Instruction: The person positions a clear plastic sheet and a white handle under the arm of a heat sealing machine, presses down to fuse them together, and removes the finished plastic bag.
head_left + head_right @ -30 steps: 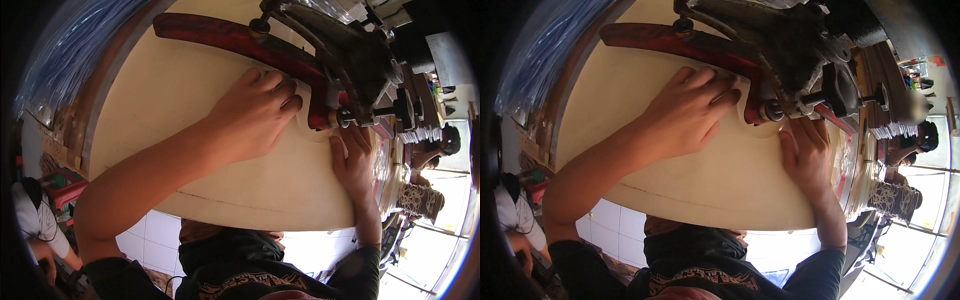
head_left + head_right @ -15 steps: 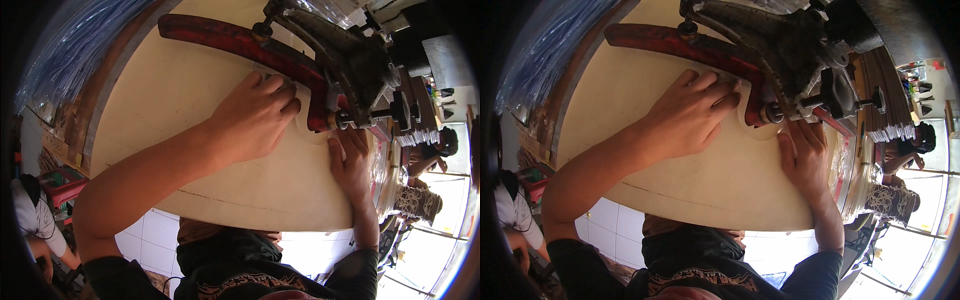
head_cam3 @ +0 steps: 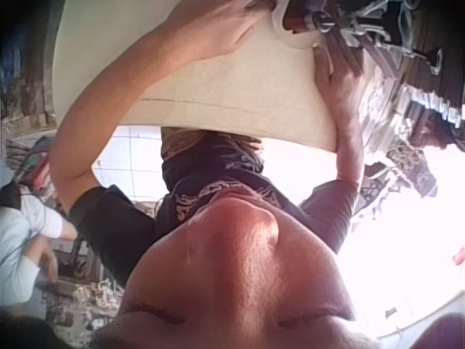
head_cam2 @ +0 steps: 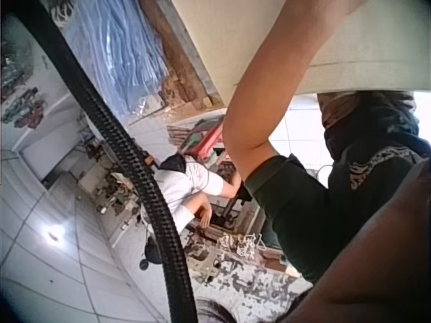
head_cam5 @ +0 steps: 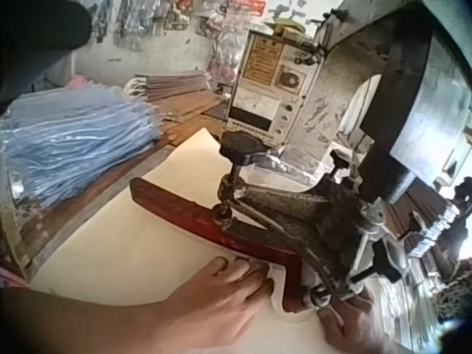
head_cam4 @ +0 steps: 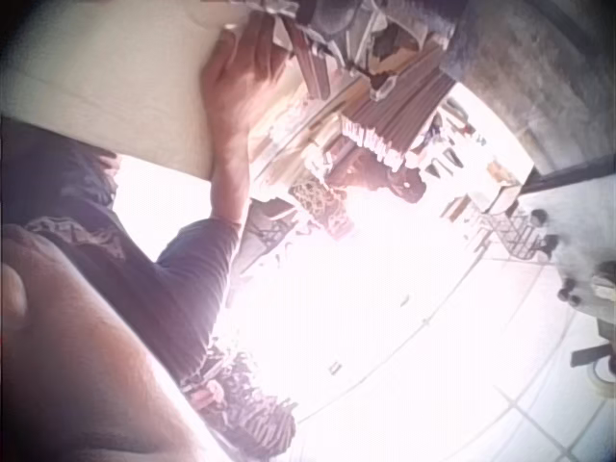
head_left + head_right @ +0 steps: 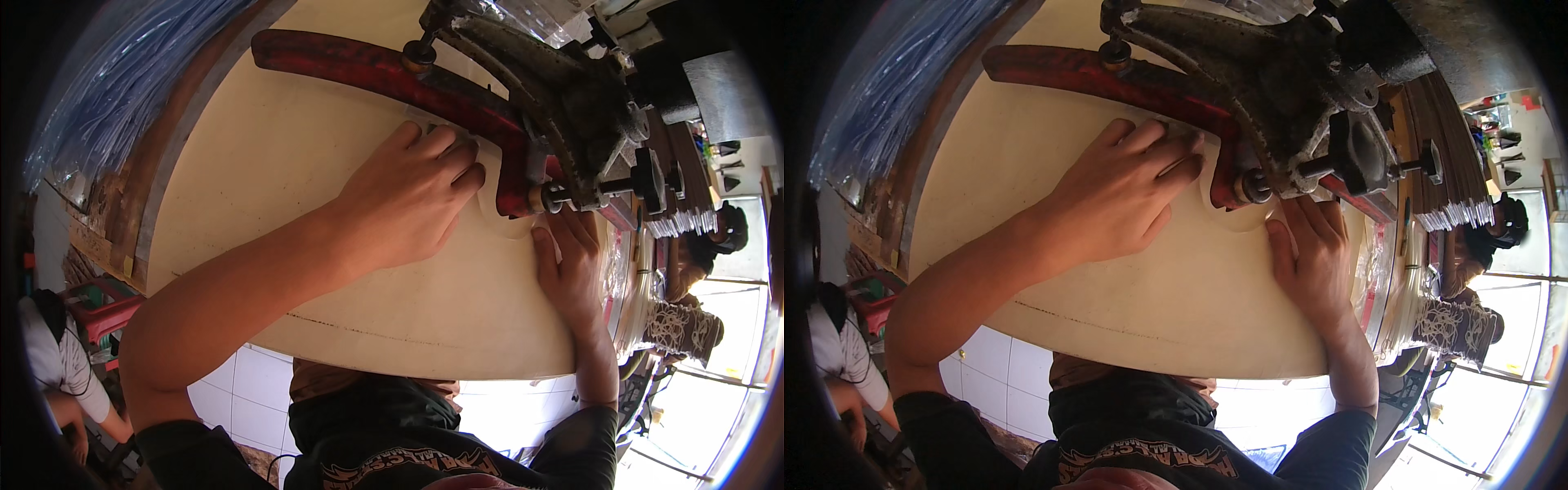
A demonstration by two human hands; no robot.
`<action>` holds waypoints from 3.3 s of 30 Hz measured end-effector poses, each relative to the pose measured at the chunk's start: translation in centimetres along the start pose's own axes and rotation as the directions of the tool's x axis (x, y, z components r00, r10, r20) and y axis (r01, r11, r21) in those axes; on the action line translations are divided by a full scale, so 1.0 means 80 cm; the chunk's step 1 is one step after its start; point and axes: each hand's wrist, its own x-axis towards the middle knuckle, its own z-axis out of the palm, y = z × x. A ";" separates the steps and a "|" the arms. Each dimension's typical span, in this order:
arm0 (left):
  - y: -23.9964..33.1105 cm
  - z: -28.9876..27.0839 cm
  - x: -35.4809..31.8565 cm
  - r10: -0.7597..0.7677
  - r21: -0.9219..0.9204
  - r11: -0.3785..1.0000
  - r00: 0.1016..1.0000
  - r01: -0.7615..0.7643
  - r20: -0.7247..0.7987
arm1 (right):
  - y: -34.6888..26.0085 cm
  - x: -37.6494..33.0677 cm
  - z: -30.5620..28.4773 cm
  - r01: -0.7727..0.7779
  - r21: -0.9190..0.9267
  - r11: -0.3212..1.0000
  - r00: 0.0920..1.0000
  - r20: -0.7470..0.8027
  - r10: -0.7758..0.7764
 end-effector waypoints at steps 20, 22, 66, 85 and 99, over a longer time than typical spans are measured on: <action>-0.008 -0.023 0.009 0.047 -0.085 0.995 0.999 -0.048 -0.011 | 0.012 -0.006 -0.002 0.007 0.161 0.987 0.957 -0.287 0.040; -0.009 -0.032 0.012 0.027 -0.140 0.990 0.999 -0.031 -0.029 | 0.012 -0.011 -0.012 -0.071 0.238 0.969 0.944 -0.299 0.143; 0.034 -0.129 -0.059 -0.153 -0.339 0.922 0.980 0.189 0.130 | 0.052 -0.121 -0.136 -0.209 0.638 0.741 0.717 -0.416 0.560; 0.025 -0.115 -0.170 -0.526 -0.297 0.850 0.681 0.435 -0.509 | 0.030 -0.252 -0.053 -0.295 0.847 0.442 0.379 -0.321 0.868; 0.033 -0.119 -0.169 -0.565 -0.326 0.823 0.612 0.466 -0.553 | 0.033 -0.255 -0.041 -0.327 0.793 0.514 0.355 -0.401 0.844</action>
